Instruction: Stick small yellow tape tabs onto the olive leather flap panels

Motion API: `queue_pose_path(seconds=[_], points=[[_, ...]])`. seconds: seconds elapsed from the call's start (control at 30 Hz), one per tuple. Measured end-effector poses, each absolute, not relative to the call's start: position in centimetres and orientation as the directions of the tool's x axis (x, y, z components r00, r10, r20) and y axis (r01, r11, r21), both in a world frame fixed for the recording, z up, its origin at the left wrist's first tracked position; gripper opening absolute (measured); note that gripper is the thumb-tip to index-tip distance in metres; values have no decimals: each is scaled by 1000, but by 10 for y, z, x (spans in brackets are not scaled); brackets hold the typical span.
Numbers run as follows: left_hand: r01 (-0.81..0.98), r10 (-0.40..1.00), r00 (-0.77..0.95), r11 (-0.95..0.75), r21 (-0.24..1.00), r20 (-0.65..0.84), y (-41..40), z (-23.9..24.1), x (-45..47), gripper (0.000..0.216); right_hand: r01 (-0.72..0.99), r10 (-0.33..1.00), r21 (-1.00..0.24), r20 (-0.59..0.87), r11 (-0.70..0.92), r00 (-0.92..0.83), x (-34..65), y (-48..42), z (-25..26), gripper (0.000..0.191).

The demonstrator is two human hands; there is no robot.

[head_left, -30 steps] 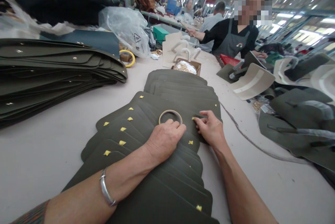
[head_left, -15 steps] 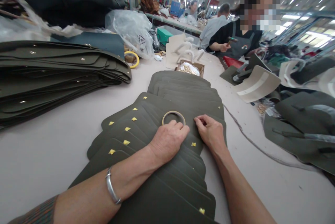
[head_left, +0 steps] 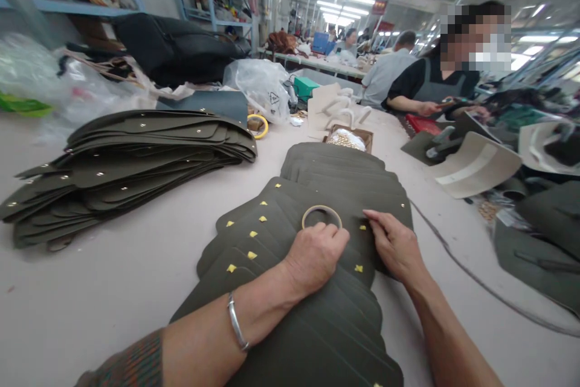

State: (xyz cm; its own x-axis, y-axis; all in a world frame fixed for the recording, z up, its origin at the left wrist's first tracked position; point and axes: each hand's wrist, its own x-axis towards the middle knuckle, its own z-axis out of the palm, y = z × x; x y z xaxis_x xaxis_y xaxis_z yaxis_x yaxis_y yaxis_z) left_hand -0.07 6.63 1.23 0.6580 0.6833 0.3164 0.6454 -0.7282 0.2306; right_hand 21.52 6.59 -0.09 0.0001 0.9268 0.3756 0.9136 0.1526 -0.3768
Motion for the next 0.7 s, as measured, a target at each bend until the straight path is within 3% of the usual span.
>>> queue_pose_path(seconds=[0.3,0.47,0.63,0.7], points=[[637,671,589,-728,253,449,68,9,-3,14,981,969,-125,216,147,-117,191,97,10,31],[626,661,542,-730,276,518,69,8,-5,16,978,989,-176,115,111,-92,175,105,18,27],[603,608,543,-762,235,579,68,12,-7,23,984,991,-113,17,136,-135,166,101,27,31],[595,590,541,-772,224,599,68,14,-8,26,970,985,-172,24,172,-170,165,100,27,27]])
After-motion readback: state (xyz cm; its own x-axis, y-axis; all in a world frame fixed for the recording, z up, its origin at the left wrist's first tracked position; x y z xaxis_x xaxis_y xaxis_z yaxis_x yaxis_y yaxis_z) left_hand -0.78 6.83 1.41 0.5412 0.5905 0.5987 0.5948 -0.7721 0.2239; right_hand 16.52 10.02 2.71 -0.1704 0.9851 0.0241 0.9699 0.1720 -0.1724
